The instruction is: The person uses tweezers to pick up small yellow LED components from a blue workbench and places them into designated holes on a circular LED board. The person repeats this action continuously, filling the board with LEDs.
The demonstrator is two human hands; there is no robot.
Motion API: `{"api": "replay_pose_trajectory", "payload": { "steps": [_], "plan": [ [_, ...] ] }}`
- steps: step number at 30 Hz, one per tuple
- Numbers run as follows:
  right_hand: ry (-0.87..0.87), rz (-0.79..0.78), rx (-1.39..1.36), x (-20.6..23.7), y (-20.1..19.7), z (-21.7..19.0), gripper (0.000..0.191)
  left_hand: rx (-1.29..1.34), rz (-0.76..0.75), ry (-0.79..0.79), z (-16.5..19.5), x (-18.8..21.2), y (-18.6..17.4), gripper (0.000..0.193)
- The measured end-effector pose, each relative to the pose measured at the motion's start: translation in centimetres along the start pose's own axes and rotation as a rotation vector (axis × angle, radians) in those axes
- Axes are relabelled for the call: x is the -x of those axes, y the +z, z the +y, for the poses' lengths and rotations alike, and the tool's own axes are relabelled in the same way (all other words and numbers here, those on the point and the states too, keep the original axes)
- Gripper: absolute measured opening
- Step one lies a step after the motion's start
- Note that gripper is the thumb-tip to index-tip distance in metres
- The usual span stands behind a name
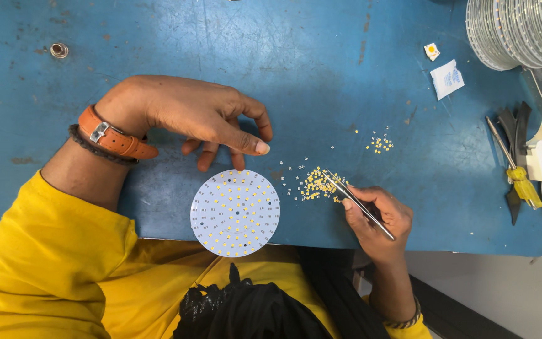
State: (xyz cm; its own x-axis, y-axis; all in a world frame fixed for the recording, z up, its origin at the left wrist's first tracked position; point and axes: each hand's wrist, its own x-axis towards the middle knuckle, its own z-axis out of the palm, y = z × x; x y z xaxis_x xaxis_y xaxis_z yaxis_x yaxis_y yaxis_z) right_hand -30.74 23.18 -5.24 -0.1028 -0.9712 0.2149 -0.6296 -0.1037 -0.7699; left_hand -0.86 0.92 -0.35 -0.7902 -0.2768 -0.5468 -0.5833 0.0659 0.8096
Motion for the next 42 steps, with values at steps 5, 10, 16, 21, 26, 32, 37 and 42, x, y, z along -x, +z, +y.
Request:
{"api": "replay_pose_trajectory", "payload": {
  "steps": [5, 10, 16, 21, 26, 32, 37, 42],
  "plan": [
    [0.001, -0.009, -0.014, 0.0, 0.0, 0.0, 0.02, 0.003, -0.004, 0.005, -0.1, -0.1, 0.0, 0.059],
    [0.014, 0.014, -0.035, 0.5, -0.3, 1.0, 0.018, 0.011, -0.003, 0.019, -0.1, -0.1, 0.0, 0.059],
    [0.15, -0.057, -0.287, 0.7, 0.4, 0.9, 0.014, 0.006, -0.006, 0.041, 0.1, -0.2, 0.1, 0.06],
    [-0.011, -0.245, -0.232, 0.5, 2.6, -0.4, 0.016, 0.042, -0.028, 0.079, 0.3, -0.2, 0.2, 0.06],
    [0.075, 0.016, -0.03, -0.2, 1.0, 0.2, 0.016, 0.036, -0.071, 0.094, 0.6, -0.2, 0.4, 0.061],
    [0.045, 0.022, -0.089, 0.0, 0.1, 1.2, 0.019, 0.005, -0.035, 0.022, 0.9, -0.1, 0.5, 0.063],
    [0.009, 0.002, -0.065, -0.2, 0.5, 0.9, 0.019, 0.008, -0.03, 0.011, 1.2, 0.0, 0.6, 0.063],
    [-0.026, -0.017, -0.035, -0.5, 0.5, 0.4, 0.018, -0.01, -0.026, 0.001, 1.2, 0.0, 0.6, 0.063]
  ]
}}
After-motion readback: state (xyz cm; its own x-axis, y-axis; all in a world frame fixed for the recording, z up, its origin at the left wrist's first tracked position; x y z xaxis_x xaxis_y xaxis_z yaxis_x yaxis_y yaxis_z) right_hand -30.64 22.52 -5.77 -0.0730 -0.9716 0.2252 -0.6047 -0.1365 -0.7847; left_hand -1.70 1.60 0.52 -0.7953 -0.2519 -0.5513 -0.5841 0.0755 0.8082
